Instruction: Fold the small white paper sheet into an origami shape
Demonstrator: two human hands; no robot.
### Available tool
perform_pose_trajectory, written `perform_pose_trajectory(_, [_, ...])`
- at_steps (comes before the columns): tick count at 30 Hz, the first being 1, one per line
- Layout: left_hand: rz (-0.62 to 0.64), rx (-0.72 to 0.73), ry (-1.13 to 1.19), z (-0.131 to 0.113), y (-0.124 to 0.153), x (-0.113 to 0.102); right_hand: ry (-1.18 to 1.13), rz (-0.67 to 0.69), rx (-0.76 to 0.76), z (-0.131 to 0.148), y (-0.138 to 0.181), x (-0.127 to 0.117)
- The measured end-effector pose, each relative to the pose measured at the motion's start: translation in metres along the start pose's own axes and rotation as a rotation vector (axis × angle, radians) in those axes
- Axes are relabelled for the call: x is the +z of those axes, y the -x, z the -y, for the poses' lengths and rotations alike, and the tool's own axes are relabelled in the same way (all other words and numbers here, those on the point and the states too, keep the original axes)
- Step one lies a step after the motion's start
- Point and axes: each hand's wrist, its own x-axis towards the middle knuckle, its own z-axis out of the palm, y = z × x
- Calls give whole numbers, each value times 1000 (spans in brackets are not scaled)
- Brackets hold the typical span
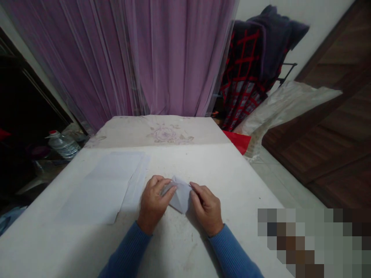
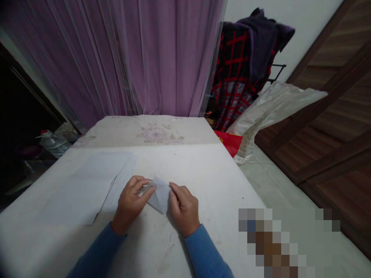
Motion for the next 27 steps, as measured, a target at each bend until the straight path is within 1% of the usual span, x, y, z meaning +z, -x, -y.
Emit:
perform_pose_trajectory(3, [172, -67, -30, -7, -3, -11, 146, 54, -138, 1, 4, -3])
perform_pose_trajectory(5, [271, -78, -71, -13, -5, -20, 227, 93, -201, 2, 6, -7])
perform_pose_trajectory(7, [342, -78, -114, -20, -7, -29, 279, 123, -242, 3, 7, -11])
perform_pose_trajectory(9, [384, -84, -122, -28, -8, -36, 301, 147, -261, 5, 8, -14])
perform_pose_trajectory(13, [419, -78, -84, -40, -5, -42, 276, 190, -199, 10, 10, -19])
perform_pose_trajectory(16, [444, -47, -105, -44, -2, -44, 211, 274, -156, 13, 7, -28])
perform_pose_trajectory(19, [482, -17, -137, -43, 1, -46, 240, 434, -229, 14, -2, -41])
perform_pose_trajectory(22, [480, 8, -129, -39, 4, -46, 332, 582, -336, 14, -14, -52])
perform_pose_trajectory(24, [469, 29, -100, -36, 6, -45, 375, 644, -383, 15, -22, -57])
perform_pose_trajectory(27, [455, 35, -81, -34, 8, -45, 425, 686, -410, 17, -33, -60])
